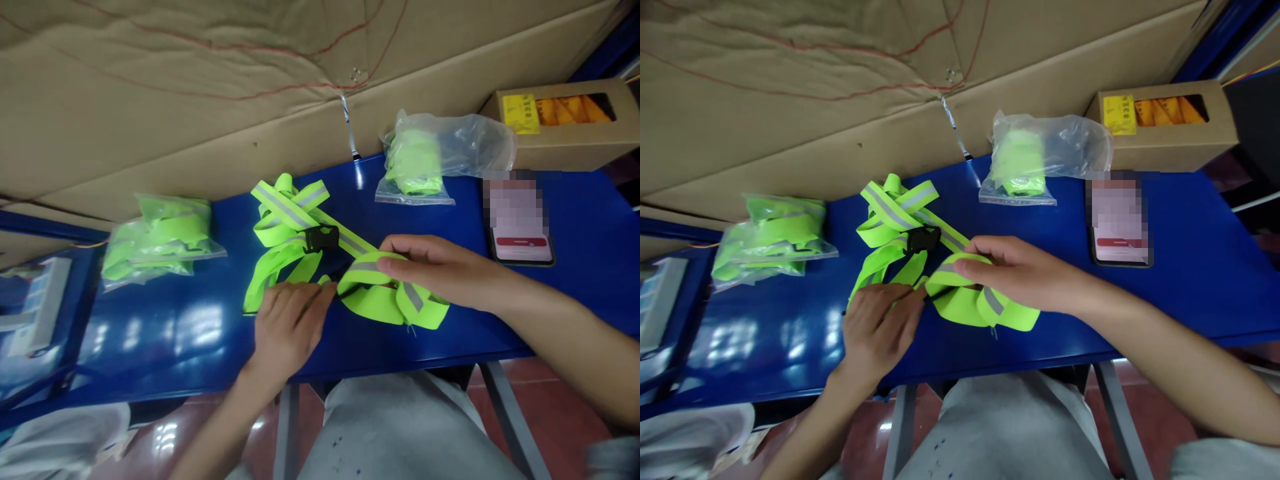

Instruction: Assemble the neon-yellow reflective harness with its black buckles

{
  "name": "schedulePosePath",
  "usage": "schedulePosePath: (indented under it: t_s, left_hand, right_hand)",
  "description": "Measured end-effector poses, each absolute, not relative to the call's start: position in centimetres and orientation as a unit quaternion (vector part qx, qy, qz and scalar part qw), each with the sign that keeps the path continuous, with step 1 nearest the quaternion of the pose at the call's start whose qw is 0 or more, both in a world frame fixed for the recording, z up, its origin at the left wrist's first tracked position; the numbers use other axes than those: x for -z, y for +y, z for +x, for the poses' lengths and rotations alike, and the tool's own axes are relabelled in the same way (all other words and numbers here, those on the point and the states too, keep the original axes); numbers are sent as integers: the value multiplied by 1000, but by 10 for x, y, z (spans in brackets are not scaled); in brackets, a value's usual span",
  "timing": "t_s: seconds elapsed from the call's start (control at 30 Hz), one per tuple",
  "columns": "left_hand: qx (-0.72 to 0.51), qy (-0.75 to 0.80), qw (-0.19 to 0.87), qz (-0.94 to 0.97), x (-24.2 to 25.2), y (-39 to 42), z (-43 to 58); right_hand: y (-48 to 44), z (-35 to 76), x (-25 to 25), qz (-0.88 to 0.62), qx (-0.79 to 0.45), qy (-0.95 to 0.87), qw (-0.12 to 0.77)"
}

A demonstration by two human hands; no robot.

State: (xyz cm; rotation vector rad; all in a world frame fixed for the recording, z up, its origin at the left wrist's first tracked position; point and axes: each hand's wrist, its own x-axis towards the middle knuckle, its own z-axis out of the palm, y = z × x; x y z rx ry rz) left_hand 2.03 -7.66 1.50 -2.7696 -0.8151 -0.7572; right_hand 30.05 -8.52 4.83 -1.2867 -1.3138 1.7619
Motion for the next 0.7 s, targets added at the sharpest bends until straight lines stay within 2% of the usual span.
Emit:
schedulePosePath:
  t_s: [0.17,0.33,0.43,0.57,0.7]
  left_hand:
    - [376,-431,56,-818,-20,-72,0]
    - [464,-477,51,-745,-17,-72,-4]
    - [452,-455,72,-764,-12,-68,-4]
    - [392,-453,163,-784,-14,-55,-19]
    - [333,-376,207,-840,-24,-57,-31]
  right_hand:
    - [-80,308,-46,-359,-769,-437,297]
    - [-90,293,-34,-328,-719,-583,190]
    - [-93,283,-25,-329,-697,-623,134]
    - [-90,285,-26,-339,-691,-625,128]
    - [-93,301,-40,-353,-589,-721,94]
